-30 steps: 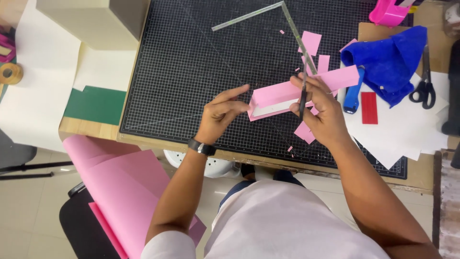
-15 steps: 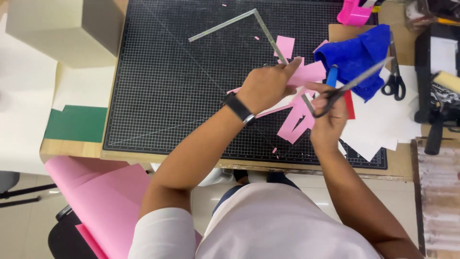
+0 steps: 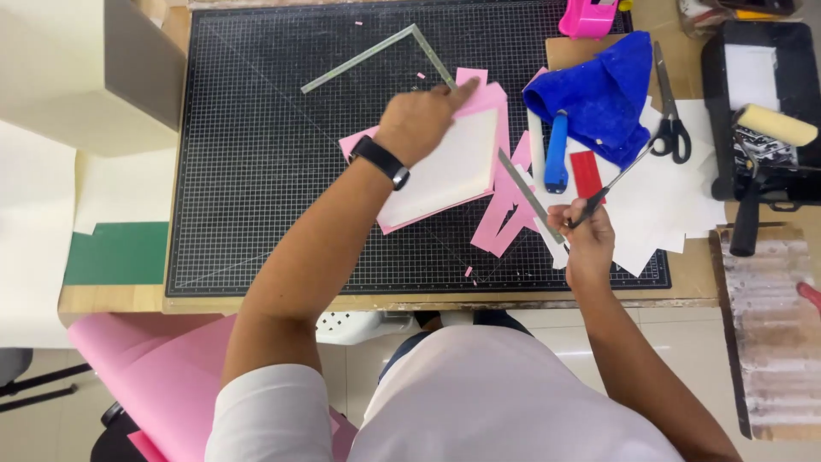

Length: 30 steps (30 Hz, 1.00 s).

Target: Trimming excess pink paper from a small box and cutting paper strips using scissors and a ruler on a cutting mat.

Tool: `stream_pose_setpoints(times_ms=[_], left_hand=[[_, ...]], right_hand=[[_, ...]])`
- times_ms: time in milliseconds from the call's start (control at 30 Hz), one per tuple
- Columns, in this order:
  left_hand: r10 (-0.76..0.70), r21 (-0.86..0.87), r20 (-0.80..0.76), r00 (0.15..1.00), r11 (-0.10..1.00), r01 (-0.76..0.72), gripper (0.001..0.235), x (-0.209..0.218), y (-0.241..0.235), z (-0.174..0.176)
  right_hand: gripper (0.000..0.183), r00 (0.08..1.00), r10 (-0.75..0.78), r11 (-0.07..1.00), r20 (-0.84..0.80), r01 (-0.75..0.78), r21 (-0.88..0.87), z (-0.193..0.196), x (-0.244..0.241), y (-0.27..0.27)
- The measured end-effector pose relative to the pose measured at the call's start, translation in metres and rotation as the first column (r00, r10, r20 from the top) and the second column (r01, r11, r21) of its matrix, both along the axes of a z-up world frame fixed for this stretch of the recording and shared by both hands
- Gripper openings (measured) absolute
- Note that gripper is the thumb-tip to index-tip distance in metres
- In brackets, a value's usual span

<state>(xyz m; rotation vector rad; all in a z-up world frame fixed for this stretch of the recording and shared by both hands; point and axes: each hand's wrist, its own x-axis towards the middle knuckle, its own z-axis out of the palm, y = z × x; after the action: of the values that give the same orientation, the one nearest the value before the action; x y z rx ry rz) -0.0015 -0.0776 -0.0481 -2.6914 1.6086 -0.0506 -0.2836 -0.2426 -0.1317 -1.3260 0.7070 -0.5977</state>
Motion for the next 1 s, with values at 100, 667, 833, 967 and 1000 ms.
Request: stream_pose_setpoints(times_ms=[100,667,833,967,1000], left_hand=[[0.064,-0.065,-0.116,0.991,0.995,-0.072,0.06,0.024,0.025,0.009],[0.617,-0.308,-0.325,0.716,0.647,-0.697,0.061,-0.018,0.147,-0.115],[0.448,0.188,-0.76,0.472,0.845,-0.5,0.065,-0.112,0.089,-0.135],[0.347,0.086,-0.749,0.565,0.896,-0.436,0.051,-0.122,0.068,-0.221],[0.346,0.092,-0.753,0.56,0.897,-0.431,0.051,-0.12,0.071,-0.186]], right_hand=[[0.027,0.996,0.004,0.998,-0.087,0.001,0.057,-0.005,-0.002,-0.006],[0.037,0.955,0.191,0.979,-0.226,-0.202,-0.024,-0.036,-0.016,-0.004],[0.037,0.961,0.188,0.982,-0.204,-0.191,0.004,-0.039,-0.01,0.01],[0.039,0.96,0.229,0.973,-0.163,-0.232,0.003,-0.04,0.001,0.019],[0.039,0.959,0.225,0.974,-0.171,-0.227,0.007,-0.023,0.001,0.029]])
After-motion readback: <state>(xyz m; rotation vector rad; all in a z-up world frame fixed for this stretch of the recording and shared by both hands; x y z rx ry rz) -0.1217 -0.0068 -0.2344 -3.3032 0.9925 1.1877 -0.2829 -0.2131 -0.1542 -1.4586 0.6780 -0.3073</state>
